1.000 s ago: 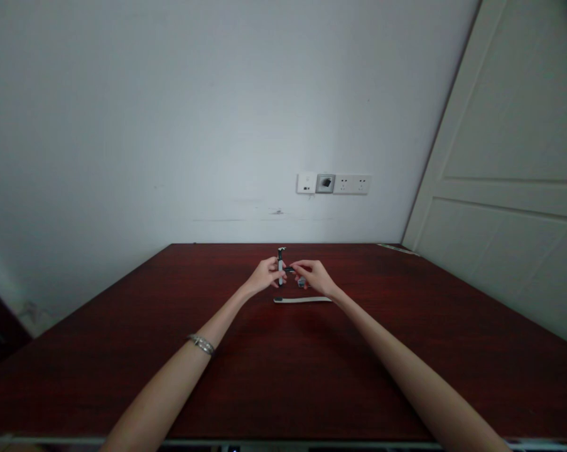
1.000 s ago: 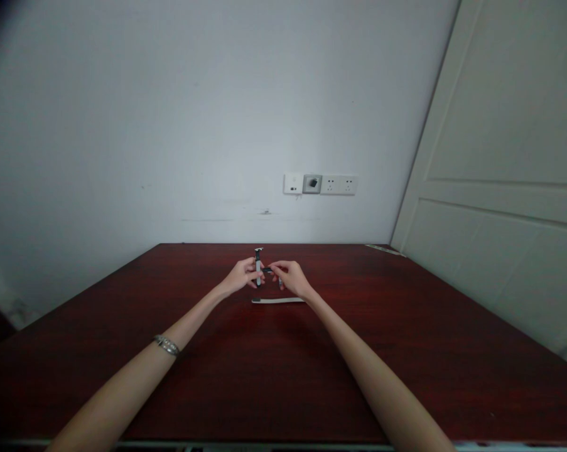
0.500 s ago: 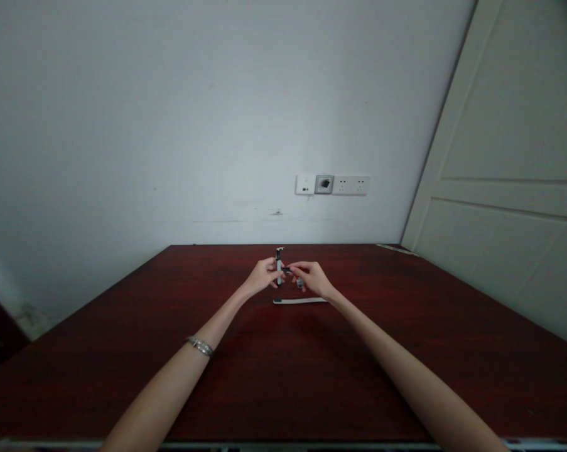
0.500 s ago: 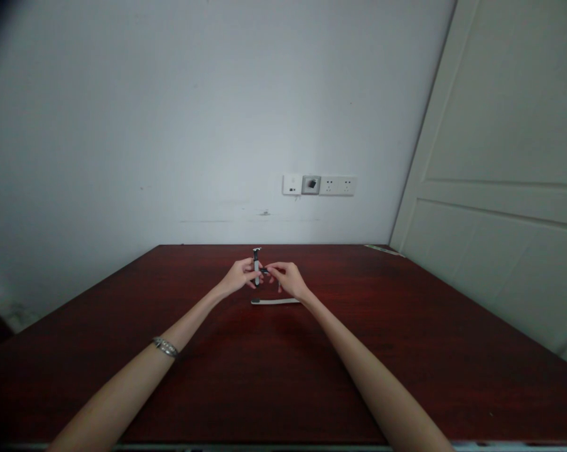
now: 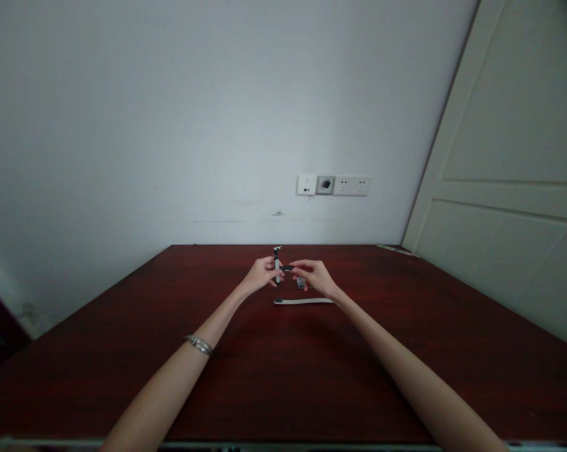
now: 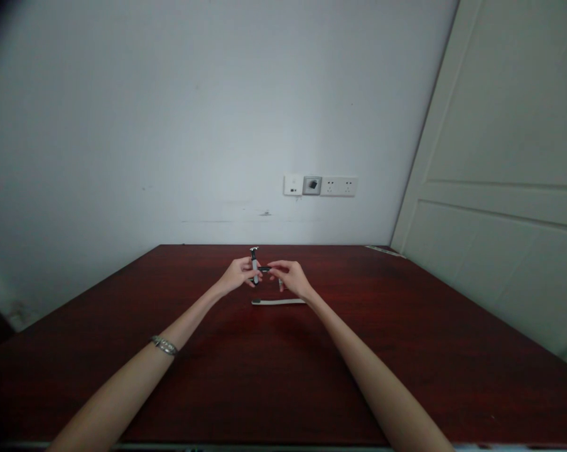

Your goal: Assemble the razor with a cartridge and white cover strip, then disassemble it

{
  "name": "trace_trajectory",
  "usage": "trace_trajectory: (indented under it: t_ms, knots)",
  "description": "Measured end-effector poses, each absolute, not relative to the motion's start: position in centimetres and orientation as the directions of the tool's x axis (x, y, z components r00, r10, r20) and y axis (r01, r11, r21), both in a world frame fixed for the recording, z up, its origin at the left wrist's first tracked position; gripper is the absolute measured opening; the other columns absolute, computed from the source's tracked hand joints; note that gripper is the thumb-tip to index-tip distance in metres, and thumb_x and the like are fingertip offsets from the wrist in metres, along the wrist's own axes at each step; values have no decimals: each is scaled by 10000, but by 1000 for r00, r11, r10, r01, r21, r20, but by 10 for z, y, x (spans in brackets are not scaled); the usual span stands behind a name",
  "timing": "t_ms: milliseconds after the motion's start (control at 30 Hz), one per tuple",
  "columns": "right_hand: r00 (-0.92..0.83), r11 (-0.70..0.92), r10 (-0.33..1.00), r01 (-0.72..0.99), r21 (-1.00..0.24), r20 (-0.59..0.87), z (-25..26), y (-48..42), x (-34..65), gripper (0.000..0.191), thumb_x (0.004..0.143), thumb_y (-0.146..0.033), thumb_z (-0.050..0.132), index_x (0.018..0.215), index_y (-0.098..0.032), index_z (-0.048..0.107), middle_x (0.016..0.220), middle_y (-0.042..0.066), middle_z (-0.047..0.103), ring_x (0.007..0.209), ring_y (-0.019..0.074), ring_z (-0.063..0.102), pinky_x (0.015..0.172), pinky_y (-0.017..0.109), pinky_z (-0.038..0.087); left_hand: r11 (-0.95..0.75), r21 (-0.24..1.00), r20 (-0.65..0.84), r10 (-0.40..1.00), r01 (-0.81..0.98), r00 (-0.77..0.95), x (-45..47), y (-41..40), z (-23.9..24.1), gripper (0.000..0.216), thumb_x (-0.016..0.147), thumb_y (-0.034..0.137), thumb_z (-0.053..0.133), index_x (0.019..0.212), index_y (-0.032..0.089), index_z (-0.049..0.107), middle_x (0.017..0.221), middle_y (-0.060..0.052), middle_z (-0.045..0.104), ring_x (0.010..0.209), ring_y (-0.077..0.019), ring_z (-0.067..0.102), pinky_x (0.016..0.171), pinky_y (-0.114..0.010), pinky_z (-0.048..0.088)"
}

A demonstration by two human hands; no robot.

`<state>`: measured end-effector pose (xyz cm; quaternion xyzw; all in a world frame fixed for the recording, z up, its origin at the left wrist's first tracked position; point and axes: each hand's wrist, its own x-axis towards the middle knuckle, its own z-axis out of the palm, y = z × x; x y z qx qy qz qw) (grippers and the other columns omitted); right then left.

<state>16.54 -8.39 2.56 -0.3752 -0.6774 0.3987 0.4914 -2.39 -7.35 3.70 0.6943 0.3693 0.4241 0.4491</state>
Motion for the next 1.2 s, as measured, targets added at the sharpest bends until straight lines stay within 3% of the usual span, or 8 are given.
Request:
trace_trajectory:
  t_ms: [167,433,800,1000,1200]
  knots:
    - [-231,403,898,94,-911,373,23,-81,166,389,679,-385,652,944,-100,666,709,78,676,565,159,627,319,193,455,-319,939,254,893,126,370,-23,-74,36,167,731,148,593,880,116,523,733,-59,657,617,-129,633,451,-196,513]
    - [-133,378,920,50,-924,369,31,-78,169,367,652,-361,672,910,-100,681,724,95,695,584,182,647,305,186,452,-363,925,305,885,110,352,-42,-65,51,274,729,242,627,945,130,501,827,-97,671,689,-167,655,458,-213,515]
    - [-94,451,888,-13,-892,450,50,-59,180,392,602,-376,717,889,-109,712,782,106,709,667,207,651,341,197,465,-504,831,429,850,236,306,-20,-76,32,310,668,318,686,830,148,484,648,0,615,538,-120,588,421,-189,448]
    - [-102,436,892,-52,-898,440,53,-63,178,367,606,-357,725,889,-125,716,784,95,708,648,186,643,346,186,455,-603,739,527,795,300,301,-13,-76,14,349,633,375,720,735,167,458,619,15,579,553,-112,552,505,-206,426]
    - [-112,407,903,-79,-910,414,51,-66,175,343,606,-328,731,883,-126,716,783,94,707,650,178,641,359,183,456,-605,719,520,795,342,312,-7,-83,8,379,641,415,707,698,180,415,578,40,538,519,-100,518,488,-195,381]
